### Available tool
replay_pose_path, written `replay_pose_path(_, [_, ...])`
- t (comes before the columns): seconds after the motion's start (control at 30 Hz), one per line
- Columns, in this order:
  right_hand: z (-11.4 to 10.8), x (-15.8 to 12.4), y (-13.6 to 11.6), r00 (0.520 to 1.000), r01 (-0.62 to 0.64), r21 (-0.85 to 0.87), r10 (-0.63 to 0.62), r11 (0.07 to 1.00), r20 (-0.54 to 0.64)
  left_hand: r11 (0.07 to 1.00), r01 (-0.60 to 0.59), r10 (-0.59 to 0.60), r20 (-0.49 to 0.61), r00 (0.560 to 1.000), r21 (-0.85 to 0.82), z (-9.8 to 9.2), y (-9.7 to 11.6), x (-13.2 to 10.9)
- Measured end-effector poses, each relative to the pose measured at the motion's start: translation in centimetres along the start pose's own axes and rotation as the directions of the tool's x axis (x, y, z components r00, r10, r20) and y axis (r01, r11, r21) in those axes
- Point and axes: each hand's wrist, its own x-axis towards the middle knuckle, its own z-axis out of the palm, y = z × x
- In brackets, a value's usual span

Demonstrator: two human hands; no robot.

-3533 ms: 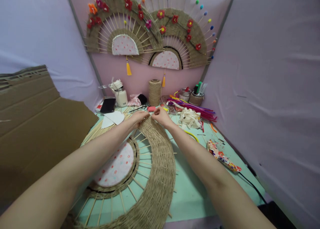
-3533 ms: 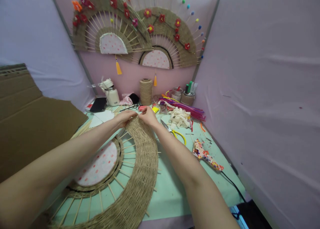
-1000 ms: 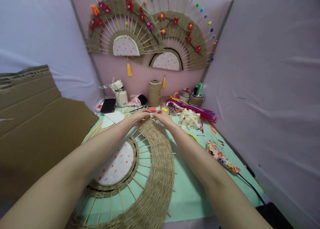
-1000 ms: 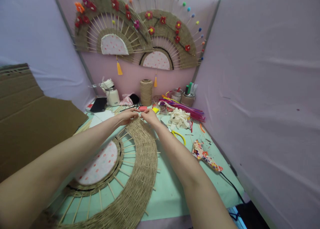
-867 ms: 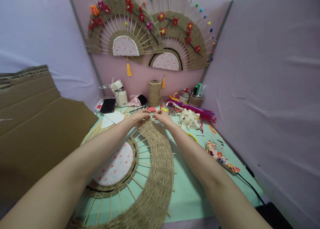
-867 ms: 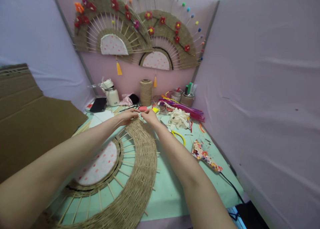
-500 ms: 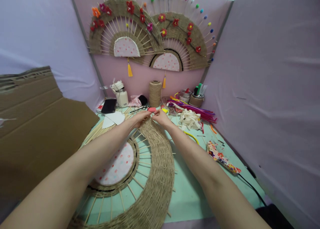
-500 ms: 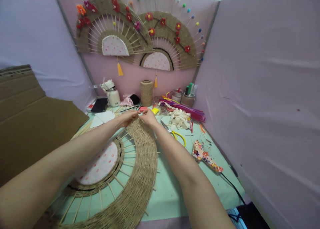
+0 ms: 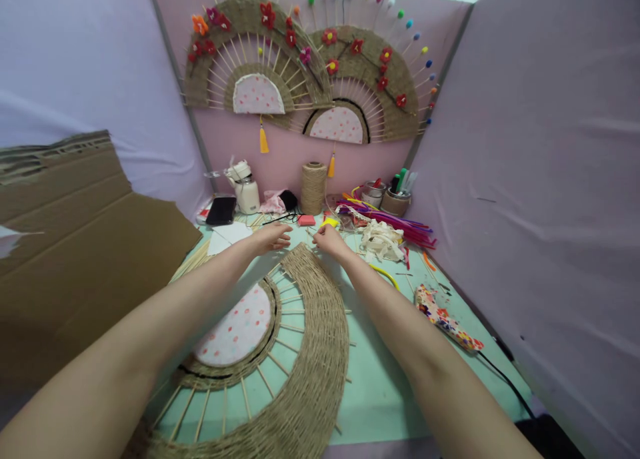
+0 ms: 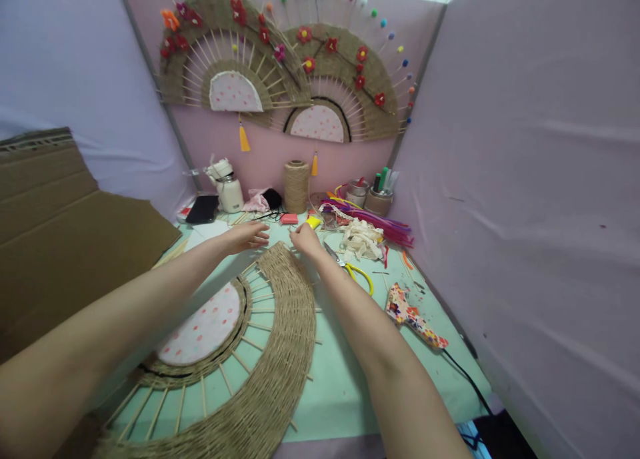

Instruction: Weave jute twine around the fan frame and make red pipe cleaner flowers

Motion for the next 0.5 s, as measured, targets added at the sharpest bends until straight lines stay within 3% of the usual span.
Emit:
replay_pose_path(0.1, [-1.0,-0.2,-0.1,0.995,0.052,-0.123,-0.062,0.991,-0.074,0.991,-0.057,0.059,-0.013,0.998,0.123,-2.0,-0.5,-1.3])
replay_pose_path(0.2, [-2.1,-1.2,-1.3,0.989,0.117,-0.167,-0.129,0.979,-0.066,0.950,-0.156,0.174,-0.042,0.984,0.269,-3.9,-1.3,-2.8])
replay_pose_path(0.33, [-3.8,-3.3,-3.7,0.982,0.179,-0.121,-0.185,0.976,-0.035,0.941,-0.243,0.266,-0.071,0.961,0.235,-6.1,-2.4,-5.1])
replay_pose_path(0.43, [-5.3,-5.3,-5.2,0.972,0.232,-0.040,-0.233,0.972,-0.034,0.946,-0.251,0.277,-0.111,0.954,0.204,-7.1,-2.9,-7.8])
replay_pose_path(0.5, [-6.2,-7.0,-5.7,0.965,0.261,0.029,-0.260,0.965,-0.025,0.943,-0.183,0.207,-0.061,0.976,0.277,-7.4,-3.1,-10.0])
